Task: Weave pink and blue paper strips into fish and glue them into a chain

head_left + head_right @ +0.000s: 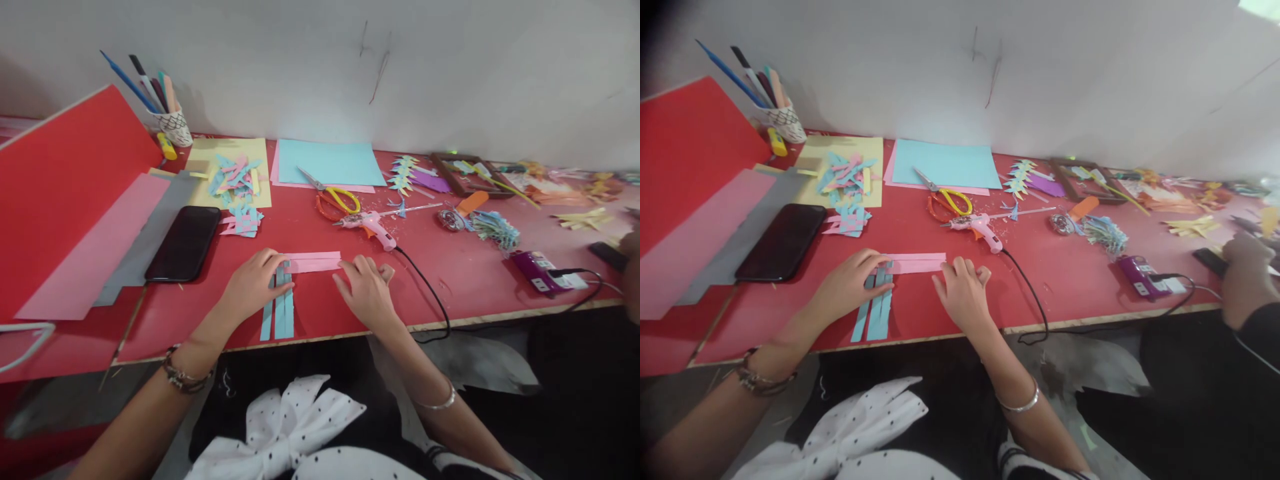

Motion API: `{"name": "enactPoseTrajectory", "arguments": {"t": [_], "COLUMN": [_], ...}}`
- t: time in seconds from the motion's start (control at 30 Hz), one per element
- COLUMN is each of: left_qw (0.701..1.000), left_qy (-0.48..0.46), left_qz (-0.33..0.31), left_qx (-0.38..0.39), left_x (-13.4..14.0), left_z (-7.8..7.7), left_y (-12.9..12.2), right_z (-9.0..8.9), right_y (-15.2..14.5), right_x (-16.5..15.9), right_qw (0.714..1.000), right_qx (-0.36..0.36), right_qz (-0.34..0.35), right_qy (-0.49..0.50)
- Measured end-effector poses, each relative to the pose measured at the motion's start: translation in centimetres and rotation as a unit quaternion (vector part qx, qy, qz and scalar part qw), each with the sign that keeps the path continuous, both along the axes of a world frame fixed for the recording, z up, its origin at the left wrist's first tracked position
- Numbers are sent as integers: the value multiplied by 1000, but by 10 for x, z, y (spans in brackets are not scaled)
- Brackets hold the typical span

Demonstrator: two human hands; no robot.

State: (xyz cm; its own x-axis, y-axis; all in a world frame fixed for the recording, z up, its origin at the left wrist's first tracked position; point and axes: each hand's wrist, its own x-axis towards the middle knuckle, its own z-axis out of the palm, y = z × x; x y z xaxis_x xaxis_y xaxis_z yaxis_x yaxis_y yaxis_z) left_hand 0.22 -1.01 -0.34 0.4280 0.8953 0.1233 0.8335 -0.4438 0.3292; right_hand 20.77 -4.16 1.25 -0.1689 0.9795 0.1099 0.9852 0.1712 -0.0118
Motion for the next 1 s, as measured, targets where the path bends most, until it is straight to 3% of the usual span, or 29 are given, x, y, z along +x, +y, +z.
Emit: {"name": "enactPoseTrajectory", "arguments": {"t": [0.2,0.67,1.0], "left_qw": [1000,997,992], "left_qy": [-3,57,98], "left_qz": [0,-40,-57], "left_qx": [-1,38,52], "left_x": [0,-1,-1], "left_z": [0,-3,-2], "left_y": [0,1,0], "right_z": [-2,-3,-7], "right_y": [-2,-7,-8], "right_x": [-19,-13,-13], "right_qw": [995,997,993], "right_qx": [-30,-48,-58], "right_qz": [92,64,90], "right_qy": [-12,16,59]}}
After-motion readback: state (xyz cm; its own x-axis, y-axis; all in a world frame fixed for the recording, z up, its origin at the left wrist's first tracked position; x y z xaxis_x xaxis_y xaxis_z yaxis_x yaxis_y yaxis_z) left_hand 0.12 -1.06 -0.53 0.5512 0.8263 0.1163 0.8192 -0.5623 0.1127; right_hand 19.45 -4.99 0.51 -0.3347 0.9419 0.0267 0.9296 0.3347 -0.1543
